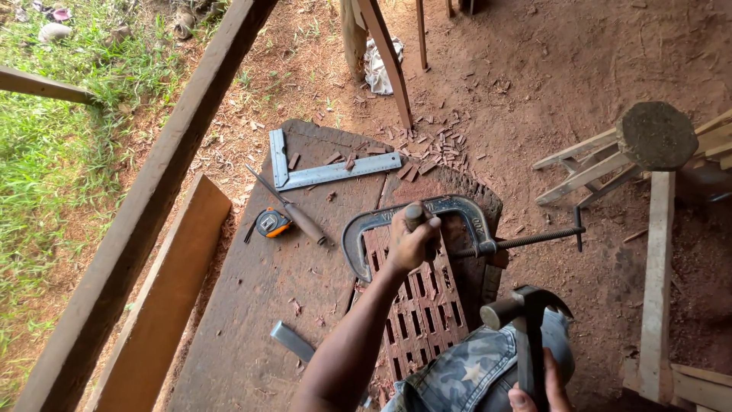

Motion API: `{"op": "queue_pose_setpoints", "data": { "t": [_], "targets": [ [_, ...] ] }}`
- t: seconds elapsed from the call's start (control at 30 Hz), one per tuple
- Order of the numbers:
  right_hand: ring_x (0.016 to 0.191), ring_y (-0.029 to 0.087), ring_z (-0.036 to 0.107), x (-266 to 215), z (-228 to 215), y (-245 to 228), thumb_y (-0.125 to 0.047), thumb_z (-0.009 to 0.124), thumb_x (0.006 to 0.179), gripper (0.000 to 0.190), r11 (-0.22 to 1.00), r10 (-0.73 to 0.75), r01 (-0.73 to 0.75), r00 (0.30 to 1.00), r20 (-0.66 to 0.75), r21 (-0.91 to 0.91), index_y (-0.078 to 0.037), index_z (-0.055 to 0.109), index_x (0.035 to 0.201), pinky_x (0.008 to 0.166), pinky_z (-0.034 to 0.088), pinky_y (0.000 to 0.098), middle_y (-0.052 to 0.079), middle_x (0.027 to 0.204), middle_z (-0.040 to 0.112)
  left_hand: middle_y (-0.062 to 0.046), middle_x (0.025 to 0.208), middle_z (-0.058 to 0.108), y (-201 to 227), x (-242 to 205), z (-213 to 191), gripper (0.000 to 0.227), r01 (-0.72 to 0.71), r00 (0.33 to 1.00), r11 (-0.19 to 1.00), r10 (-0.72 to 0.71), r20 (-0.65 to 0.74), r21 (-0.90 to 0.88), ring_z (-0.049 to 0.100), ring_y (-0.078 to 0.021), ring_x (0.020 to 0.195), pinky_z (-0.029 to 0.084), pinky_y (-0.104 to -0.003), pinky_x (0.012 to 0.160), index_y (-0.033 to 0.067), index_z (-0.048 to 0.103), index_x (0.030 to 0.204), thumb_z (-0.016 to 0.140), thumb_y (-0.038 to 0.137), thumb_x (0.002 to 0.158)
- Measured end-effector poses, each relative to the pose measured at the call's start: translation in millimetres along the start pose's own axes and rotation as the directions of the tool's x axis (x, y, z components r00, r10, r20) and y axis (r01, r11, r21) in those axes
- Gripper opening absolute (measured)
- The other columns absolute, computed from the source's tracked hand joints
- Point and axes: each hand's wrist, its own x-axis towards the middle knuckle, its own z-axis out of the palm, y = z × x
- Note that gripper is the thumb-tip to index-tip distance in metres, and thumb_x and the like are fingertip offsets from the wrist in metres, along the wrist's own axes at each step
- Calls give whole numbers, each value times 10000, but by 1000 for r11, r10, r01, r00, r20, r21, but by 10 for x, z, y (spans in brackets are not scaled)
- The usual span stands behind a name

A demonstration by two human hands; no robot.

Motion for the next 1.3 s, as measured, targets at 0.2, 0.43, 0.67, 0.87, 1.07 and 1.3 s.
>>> {"op": "queue_pose_setpoints", "data": {
  "t": [0.2, 0.43, 0.67, 0.87, 1.07, 1.3],
  "targets": [
    [407, 100, 373, 183, -71, 101, -666, 423, 743, 662, 752, 465, -583, 799, 380, 306, -118, 290, 1090, 439, 295, 260, 26, 529, 467, 15, 555, 579, 118, -26, 6, 220, -26, 1000, 1000, 26, -11, -15, 529, -115, 406, 463, -265, 380, 116, 563, 758, 710, 216, 888],
    [426, 63, 443, -16, -111, 146, 43, 692, 793, 1101, 912, 69, -148, 975, 211, 383, -380, 94, 1615, 407, 395, 219, 35, 571, 583, -21, 605, 631, 11, -15, 11, 254, 4, 1000, 996, -6, 18, 84, 553, -119, 429, 475, -273, 373, 115, 557, 757, 713, 291, 852],
    [424, 39, 514, 86, 67, -329, -243, 674, 841, 979, 1000, 21, -21, 999, 38, 5, -163, 121, 1644, 440, 428, 190, 23, 591, 638, 21, 642, 551, 148, 67, 228, 371, 106, 994, 844, -104, -32, 526, 505, -130, 553, 471, -317, 515, 169, 501, 694, 639, 499, 792],
    [418, 61, 448, -10, -105, 75, 71, 639, 751, 1102, 936, 89, -143, 980, 178, 321, -347, 114, 1627, 388, 393, 211, 51, 575, 606, -91, 938, 738, 317, 141, 479, 193, 298, 934, 850, -353, 50, 434, 666, -184, 754, 587, -328, 706, 73, 701, 1063, 690, 172, 898],
    [474, 87, 559, 67, 170, -592, -227, 691, 795, 1037, 989, 146, -146, 988, -40, 6, -166, 141, 1673, 492, 479, 253, 72, 647, 649, -89, 874, 683, 316, 159, 393, 168, 336, 934, 896, -357, 20, 291, 601, -159, 660, 535, -291, 601, 33, 686, 1026, 645, 37, 864],
    [416, 100, 387, -4, -346, 498, -475, 471, 852, 454, 778, 468, -510, 860, 204, 367, -156, 313, 1136, 436, 332, 250, 58, 568, 504, -183, 944, 691, -201, -398, 227, 191, 598, 778, 700, -624, 73, -392, 575, -141, 545, 485, -266, 486, 135, 516, 777, 678, 53, 833]
  ]
}}
